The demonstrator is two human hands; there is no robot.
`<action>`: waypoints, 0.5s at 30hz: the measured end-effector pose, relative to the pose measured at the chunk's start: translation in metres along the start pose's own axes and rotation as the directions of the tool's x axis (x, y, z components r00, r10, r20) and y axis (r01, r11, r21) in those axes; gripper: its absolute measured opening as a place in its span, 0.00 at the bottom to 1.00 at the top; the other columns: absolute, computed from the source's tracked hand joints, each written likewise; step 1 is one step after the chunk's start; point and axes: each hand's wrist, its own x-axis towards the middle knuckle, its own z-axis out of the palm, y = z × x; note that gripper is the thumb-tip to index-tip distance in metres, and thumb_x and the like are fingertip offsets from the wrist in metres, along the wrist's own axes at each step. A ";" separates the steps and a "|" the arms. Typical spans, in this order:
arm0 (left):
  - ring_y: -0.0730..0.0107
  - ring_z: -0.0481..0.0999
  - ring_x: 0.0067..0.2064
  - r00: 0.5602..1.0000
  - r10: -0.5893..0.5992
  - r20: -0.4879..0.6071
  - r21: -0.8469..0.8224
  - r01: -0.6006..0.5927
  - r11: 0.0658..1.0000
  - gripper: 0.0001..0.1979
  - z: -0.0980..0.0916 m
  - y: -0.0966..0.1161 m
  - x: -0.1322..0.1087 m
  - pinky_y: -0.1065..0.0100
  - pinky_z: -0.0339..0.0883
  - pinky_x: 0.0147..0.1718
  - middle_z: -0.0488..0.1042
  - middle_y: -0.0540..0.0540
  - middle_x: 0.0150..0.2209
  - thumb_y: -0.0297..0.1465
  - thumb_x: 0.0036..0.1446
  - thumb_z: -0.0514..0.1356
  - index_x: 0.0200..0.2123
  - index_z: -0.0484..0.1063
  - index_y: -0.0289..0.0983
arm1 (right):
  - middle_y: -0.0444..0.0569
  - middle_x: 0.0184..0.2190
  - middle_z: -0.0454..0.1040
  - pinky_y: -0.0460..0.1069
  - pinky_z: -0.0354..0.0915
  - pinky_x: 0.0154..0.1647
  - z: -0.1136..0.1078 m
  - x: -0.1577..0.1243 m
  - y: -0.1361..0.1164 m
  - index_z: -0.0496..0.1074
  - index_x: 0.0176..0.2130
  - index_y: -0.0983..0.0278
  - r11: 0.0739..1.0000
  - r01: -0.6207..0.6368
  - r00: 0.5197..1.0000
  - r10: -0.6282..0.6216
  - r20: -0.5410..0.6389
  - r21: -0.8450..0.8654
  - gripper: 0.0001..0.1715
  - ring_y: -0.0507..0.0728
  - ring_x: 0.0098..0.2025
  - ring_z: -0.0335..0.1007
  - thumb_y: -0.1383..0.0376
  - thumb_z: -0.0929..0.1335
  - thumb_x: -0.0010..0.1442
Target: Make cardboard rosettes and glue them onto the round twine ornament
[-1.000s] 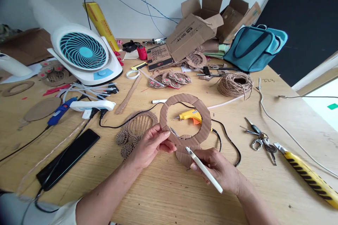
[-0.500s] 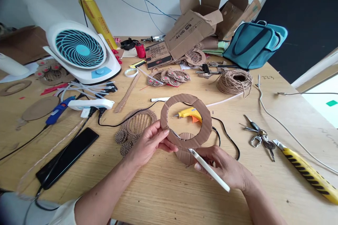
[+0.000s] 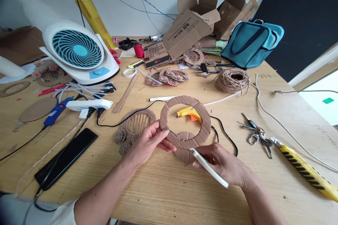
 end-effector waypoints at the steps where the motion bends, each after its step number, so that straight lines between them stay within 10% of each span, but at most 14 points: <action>1: 0.67 0.84 0.28 1.000 0.006 -0.001 -0.007 -0.006 1.000 0.18 0.000 -0.001 0.000 0.75 0.76 0.26 0.79 0.48 0.32 0.40 0.58 0.66 0.42 0.67 0.35 | 0.43 0.21 0.62 0.45 0.56 0.22 0.001 0.001 0.000 0.71 0.28 0.65 1.000 -0.003 1.000 0.003 0.017 0.009 0.27 0.49 0.24 0.55 0.45 0.69 0.61; 15: 0.68 0.84 0.31 0.990 0.093 -0.103 -0.116 -0.105 0.988 0.20 -0.004 -0.003 0.005 0.73 0.77 0.29 0.80 0.46 0.36 0.40 0.58 0.68 0.47 0.68 0.35 | 0.43 0.21 0.67 0.48 0.60 0.23 0.017 0.014 0.015 0.67 0.32 0.61 0.957 0.043 0.990 -0.003 -0.138 0.288 0.27 0.52 0.22 0.62 0.42 0.62 0.65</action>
